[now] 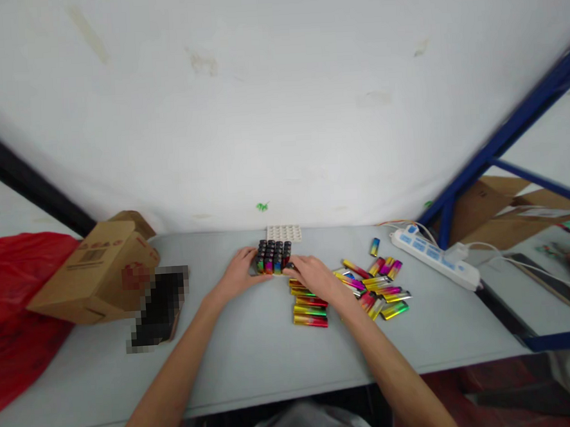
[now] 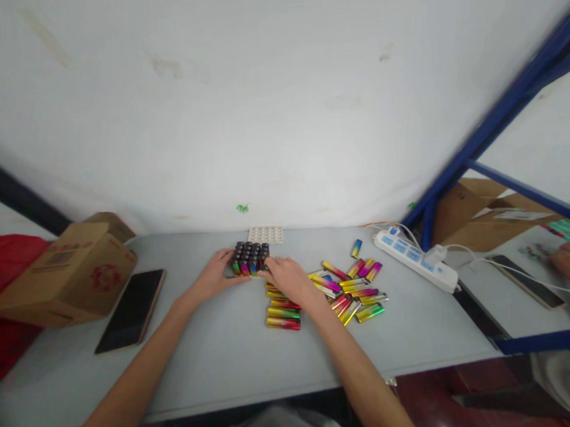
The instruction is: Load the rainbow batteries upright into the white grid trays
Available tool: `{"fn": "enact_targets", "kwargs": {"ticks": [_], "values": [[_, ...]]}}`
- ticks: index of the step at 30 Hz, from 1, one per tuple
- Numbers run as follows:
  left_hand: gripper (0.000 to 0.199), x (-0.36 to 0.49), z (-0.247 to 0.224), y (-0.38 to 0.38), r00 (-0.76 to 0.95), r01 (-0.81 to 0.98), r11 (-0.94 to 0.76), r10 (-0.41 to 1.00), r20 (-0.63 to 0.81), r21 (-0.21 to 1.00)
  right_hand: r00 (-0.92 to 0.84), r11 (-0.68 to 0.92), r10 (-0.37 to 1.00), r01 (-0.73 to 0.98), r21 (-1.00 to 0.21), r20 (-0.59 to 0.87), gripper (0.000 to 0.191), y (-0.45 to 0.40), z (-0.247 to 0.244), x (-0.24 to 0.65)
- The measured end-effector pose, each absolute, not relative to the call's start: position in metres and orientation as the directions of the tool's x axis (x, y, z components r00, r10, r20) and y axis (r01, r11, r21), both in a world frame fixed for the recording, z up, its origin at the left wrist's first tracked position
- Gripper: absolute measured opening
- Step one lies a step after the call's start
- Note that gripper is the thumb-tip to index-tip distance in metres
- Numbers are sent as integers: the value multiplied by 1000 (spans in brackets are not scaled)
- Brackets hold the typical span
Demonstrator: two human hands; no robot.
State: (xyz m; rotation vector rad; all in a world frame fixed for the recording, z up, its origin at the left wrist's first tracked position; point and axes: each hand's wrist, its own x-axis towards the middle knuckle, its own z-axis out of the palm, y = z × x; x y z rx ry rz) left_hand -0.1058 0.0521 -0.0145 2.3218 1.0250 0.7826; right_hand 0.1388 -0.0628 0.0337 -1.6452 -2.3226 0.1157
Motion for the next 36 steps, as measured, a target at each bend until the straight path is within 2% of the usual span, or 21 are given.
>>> {"fn": "enact_targets", "kwargs": {"ticks": [3,8,10,13,15,18,21,24,31,36], "values": [[72,-106,-14,53,567,490,-608,767,301,625,-306,346,931,914,-214,199,39,-64,33,141],[72,-107,-17,56,553,487,-609,770,318,626,-136,174,976,956,-235,171,49,-58,30,133],[71,-108,-17,56,555,486,-613,767,322,623,-134,187,974,930,-318,181,53,-59,30,134],[71,-108,-15,56,560,487,-616,764,320,619,-157,252,962,825,-505,223,56,-73,34,153],[71,-108,-14,55,566,493,-612,765,307,618,-97,232,964,764,-602,248,53,-88,39,177],[71,-107,-13,55,577,502,-607,766,284,617,43,188,951,704,-685,305,42,-119,44,219],[72,-107,-13,55,577,502,-606,766,282,618,121,122,946,724,-679,300,32,-152,40,249],[74,-107,-14,55,575,507,-602,769,279,616,73,114,967,734,-669,245,24,-177,26,262],[74,-107,-15,55,576,519,-607,769,278,601,129,74,954,772,-631,271,24,-186,9,257],[77,-108,-16,56,584,520,-606,766,266,602,254,120,897,648,-752,361,27,-170,19,250]]}}
